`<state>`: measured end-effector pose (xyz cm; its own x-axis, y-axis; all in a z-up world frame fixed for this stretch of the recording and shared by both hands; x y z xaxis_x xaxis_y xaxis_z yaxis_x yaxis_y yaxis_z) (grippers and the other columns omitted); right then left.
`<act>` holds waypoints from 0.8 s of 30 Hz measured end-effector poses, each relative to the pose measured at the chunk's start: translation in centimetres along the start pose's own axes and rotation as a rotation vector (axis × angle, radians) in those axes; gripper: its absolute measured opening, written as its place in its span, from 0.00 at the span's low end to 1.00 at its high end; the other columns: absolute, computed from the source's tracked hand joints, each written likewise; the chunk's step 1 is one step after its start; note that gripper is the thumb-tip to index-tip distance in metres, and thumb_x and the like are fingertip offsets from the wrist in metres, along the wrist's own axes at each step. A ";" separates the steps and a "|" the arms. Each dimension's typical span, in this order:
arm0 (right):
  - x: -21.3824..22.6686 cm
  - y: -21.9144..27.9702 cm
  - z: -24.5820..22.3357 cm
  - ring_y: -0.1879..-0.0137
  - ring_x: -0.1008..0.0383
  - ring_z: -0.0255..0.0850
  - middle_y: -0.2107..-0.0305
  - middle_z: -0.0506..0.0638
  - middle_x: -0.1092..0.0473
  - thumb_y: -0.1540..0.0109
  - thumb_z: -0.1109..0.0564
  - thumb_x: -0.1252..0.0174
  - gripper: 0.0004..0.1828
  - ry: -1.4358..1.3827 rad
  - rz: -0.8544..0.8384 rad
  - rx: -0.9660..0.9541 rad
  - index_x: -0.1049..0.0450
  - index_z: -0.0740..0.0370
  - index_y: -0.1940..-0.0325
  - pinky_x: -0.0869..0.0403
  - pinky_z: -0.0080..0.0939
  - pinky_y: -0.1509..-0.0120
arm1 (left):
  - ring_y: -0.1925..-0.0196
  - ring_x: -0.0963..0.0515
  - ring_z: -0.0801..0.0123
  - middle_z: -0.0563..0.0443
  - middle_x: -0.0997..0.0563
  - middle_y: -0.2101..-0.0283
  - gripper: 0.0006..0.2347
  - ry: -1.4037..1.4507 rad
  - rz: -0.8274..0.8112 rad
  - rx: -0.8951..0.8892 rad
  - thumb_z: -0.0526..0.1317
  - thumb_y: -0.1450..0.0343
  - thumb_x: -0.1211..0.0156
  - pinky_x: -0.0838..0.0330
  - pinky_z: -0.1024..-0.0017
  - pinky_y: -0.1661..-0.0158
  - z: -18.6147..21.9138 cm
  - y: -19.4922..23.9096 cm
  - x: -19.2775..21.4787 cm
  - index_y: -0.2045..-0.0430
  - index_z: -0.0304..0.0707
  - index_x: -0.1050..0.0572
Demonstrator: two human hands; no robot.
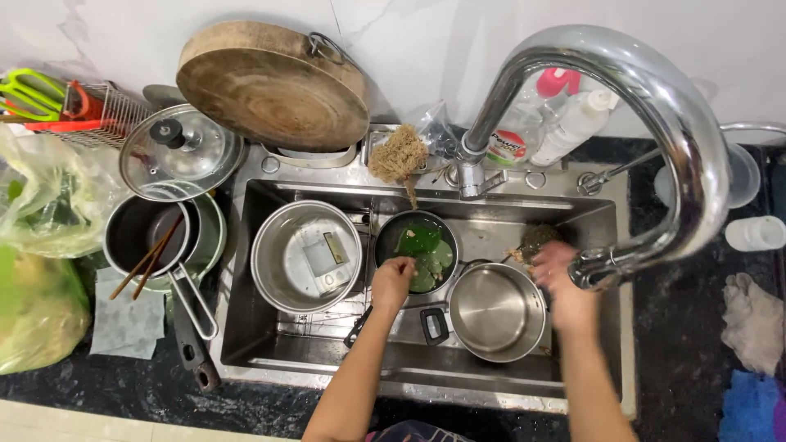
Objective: The person stands at the kitchen sink and uses a knife to peel small food items one at a time over the sink, discarding trimmings at the sink edge. They then rinse their hands under the tap and unpack packaged minced meat and leafy vegetables from plastic bags onto the counter.
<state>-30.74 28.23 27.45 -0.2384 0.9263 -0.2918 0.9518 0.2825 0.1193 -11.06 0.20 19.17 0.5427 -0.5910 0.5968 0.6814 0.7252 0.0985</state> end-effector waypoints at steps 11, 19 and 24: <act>-12.2 -2.8 17.1 0.56 0.22 0.53 0.61 0.55 0.25 0.41 0.58 0.37 0.12 1.183 -0.588 0.080 0.21 0.56 0.53 0.25 0.50 0.51 | 0.73 0.22 0.75 0.52 0.17 0.74 0.09 0.295 -0.154 0.451 0.41 0.29 0.36 0.28 0.74 0.69 -5.3 5.0 0.3 0.62 0.38 0.16; -12.3 -5.8 27.1 0.53 0.23 0.57 0.58 0.58 0.26 0.46 0.59 0.38 0.10 1.465 -0.902 0.209 0.21 0.55 0.60 0.24 0.54 0.52 | 0.73 0.25 0.80 0.57 0.20 0.73 0.09 0.644 -0.169 0.546 0.35 0.28 0.39 0.31 0.80 0.70 -5.9 3.1 1.8 0.59 0.31 0.17; -10.6 -6.6 26.7 0.56 0.20 0.54 0.64 0.56 0.22 0.37 0.57 0.40 0.04 1.597 -1.072 0.051 0.20 0.55 0.62 0.23 0.53 0.50 | 0.71 0.25 0.80 0.57 0.20 0.71 0.10 0.699 -0.187 0.561 0.35 0.27 0.41 0.30 0.81 0.68 -7.0 2.4 2.0 0.57 0.30 0.18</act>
<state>-29.37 9.85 4.44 -0.5409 -0.2597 0.8000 0.3065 0.8249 0.4750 -4.86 -1.72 15.03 0.7455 -0.6631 -0.0677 0.5491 0.5534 0.6263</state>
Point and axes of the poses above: each hand's wrist, its own y-axis away from the middle knuckle, its own x-axis out of the back of the hand, z = x × y, the point moved 3 cm from there along -y, towards the middle knuckle
